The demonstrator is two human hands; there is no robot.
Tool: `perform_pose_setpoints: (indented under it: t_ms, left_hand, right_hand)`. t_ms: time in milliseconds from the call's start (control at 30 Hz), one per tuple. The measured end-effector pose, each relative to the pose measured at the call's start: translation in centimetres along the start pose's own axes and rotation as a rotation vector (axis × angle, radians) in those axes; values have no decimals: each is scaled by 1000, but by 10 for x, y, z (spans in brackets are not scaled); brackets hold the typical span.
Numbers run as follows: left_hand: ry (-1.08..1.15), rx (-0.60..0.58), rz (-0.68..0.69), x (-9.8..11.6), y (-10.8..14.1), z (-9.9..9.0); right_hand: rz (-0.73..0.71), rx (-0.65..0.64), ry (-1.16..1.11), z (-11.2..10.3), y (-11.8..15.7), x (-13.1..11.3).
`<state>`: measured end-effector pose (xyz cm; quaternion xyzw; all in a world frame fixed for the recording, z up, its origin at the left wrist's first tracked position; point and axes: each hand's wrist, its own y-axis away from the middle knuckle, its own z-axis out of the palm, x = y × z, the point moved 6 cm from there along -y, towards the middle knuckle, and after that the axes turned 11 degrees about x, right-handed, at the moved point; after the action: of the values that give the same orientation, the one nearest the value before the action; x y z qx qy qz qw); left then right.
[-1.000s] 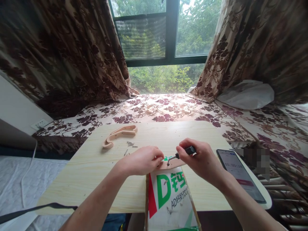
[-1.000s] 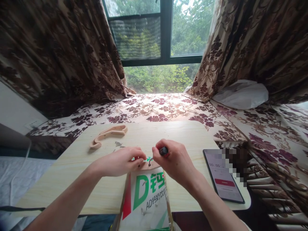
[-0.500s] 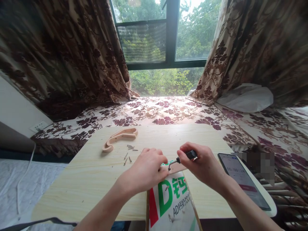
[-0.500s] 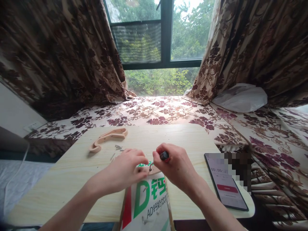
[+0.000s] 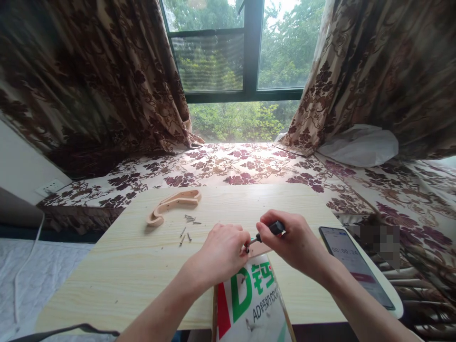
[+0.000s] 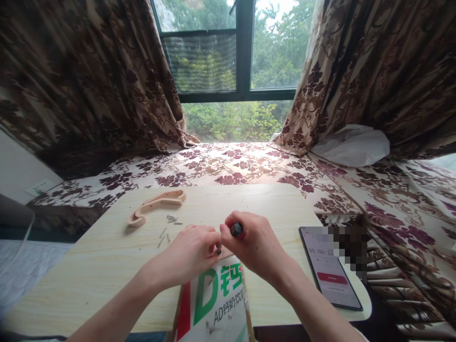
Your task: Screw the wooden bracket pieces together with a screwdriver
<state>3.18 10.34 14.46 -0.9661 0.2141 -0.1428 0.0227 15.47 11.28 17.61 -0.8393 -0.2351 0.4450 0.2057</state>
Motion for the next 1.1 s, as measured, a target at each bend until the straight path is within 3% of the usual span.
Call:
perform_pose_setpoints:
  t_ms: [333,567,800,900,1100]
  left_hand:
    - [7,-30,29,-3,-2,5]
    - [7,9,46,-2,-2,1]
    - [-15,38,60,-2,-7,8]
    - [-28,40,54,-1,-8,8]
    - [-32,42,57,2,-9,6]
  right_hand:
    - [19,-5,-18,1,1,0]
    - [16,4,8,-1,-1,1]
    - [20,-24,-2,2,-3,3]
    - [14,-99,-9,2,-7,3]
    - [-56,-396,71,-2,-27,-5]
